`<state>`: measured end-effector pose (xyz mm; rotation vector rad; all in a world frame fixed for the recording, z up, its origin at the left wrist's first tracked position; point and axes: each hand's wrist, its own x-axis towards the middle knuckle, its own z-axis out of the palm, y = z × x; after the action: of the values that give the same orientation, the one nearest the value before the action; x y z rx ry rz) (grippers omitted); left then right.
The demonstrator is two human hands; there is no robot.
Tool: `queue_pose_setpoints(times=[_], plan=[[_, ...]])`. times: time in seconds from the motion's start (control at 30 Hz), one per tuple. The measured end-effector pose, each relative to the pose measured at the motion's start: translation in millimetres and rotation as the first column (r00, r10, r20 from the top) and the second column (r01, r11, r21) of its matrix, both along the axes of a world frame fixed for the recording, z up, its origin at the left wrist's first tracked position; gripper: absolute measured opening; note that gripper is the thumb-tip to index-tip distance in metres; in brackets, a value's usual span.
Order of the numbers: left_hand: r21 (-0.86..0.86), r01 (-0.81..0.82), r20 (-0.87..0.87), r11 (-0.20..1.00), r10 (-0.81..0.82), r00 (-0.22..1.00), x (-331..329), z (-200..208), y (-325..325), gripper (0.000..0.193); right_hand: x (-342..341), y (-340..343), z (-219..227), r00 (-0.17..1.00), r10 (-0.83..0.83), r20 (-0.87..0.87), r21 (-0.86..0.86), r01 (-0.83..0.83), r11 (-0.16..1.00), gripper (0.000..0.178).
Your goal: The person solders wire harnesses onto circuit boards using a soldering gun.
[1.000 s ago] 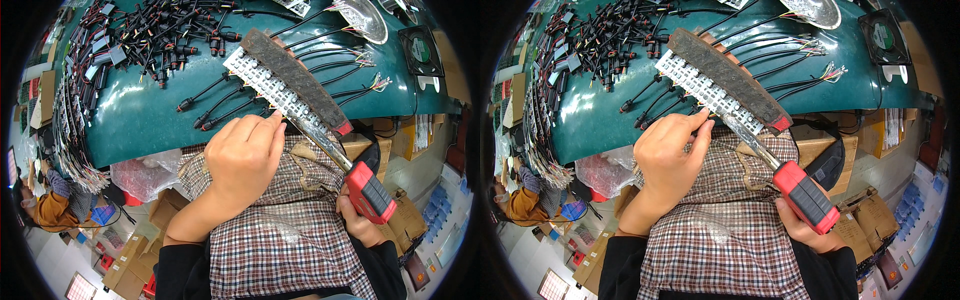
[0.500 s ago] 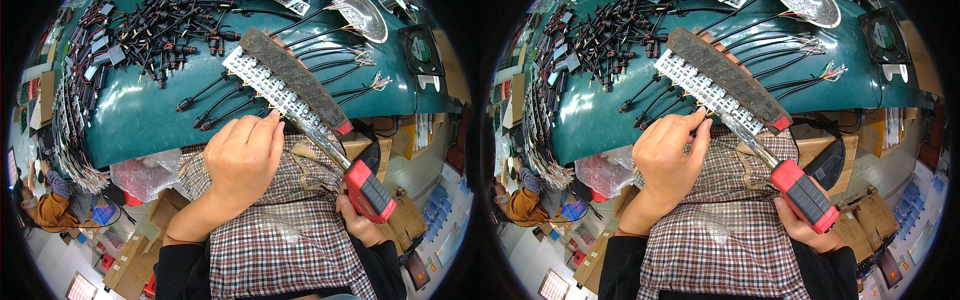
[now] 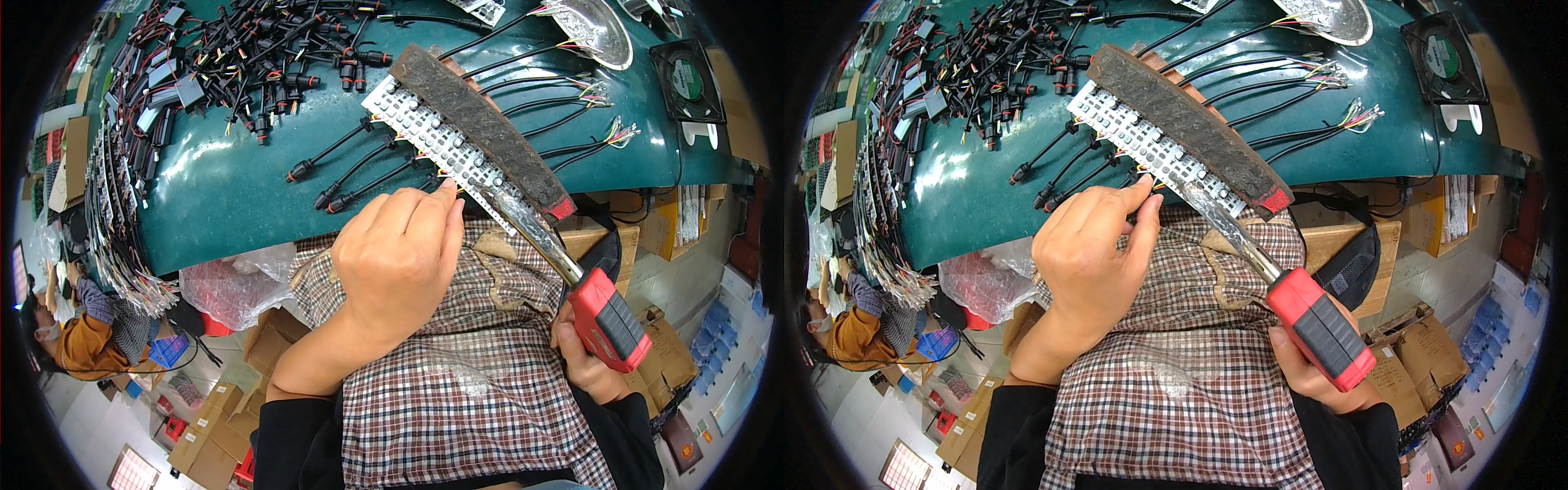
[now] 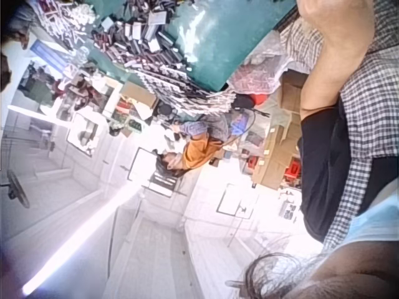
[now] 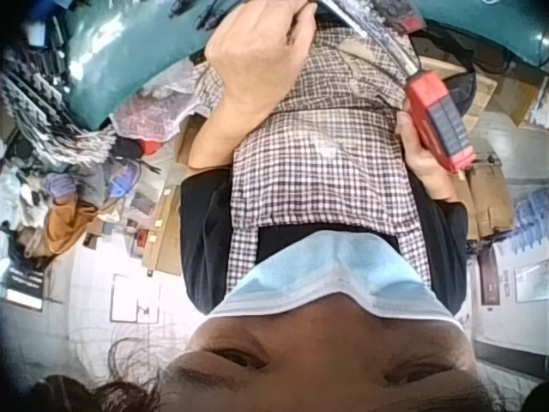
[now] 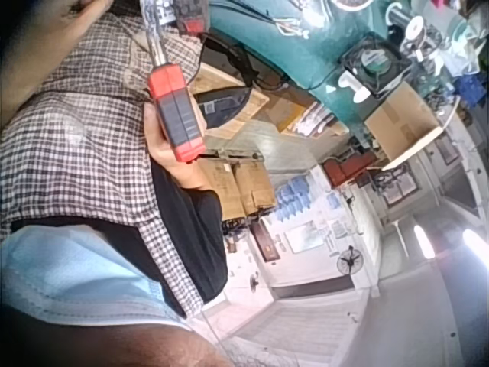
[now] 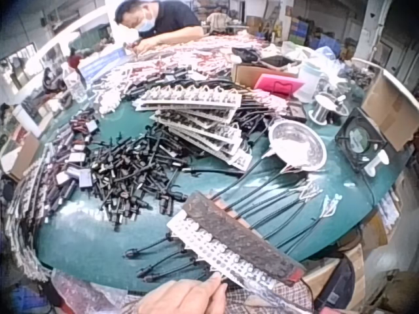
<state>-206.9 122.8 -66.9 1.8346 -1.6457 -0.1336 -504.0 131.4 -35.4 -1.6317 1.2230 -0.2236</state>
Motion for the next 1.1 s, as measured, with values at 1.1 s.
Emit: queue_pose_setpoints(times=[1.1], plan=[[0.167, 0.029, -0.552, 0.986, 0.069, 0.831, 8.8, -4.4, -1.6, 0.016, 3.0, -0.4, -0.4, 0.998, -0.041, 0.051, -0.067, 0.045, 0.997, 0.023]])
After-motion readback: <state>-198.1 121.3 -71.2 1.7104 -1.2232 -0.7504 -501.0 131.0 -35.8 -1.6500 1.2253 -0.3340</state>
